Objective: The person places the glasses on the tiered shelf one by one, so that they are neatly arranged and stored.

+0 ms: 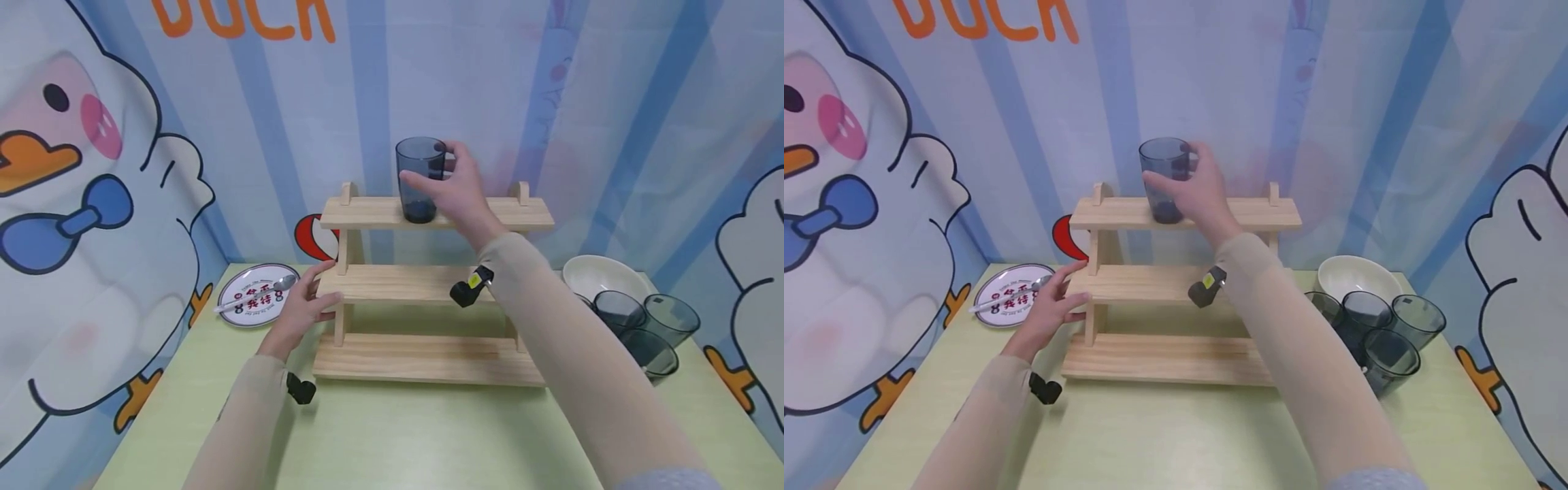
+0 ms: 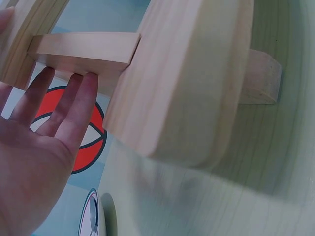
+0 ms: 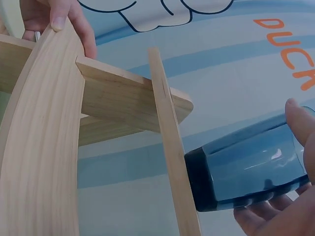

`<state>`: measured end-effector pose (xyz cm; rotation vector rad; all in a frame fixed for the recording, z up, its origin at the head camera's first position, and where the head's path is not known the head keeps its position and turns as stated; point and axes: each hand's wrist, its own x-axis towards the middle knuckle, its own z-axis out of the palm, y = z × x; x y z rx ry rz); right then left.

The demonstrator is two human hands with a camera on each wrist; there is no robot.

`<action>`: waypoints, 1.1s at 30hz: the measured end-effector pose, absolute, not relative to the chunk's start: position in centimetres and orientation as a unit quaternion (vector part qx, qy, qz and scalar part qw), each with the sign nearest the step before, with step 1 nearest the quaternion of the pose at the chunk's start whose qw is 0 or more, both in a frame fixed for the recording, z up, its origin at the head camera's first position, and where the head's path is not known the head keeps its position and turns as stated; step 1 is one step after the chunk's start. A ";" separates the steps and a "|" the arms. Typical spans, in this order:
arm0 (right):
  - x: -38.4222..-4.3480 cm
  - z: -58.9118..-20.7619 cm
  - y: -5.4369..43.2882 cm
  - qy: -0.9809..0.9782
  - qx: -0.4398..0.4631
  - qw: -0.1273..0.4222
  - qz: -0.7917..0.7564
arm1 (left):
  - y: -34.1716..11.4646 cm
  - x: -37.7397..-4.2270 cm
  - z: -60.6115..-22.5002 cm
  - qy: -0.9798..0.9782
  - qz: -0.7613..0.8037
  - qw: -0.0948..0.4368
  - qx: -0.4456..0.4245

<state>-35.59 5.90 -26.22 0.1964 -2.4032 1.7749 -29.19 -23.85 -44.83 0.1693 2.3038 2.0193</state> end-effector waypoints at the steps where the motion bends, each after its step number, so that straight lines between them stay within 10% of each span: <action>1: -35.6 -26.2 5.8 -0.798 0.065 0.073 0.595 | -23.9 -29.2 -44.8 0.751 0.657 0.037 0.056; 33: -35.2 -26.9 6.3 -0.796 0.087 0.036 0.599 | -24.0 -29.4 -44.9 0.751 0.658 0.037 0.050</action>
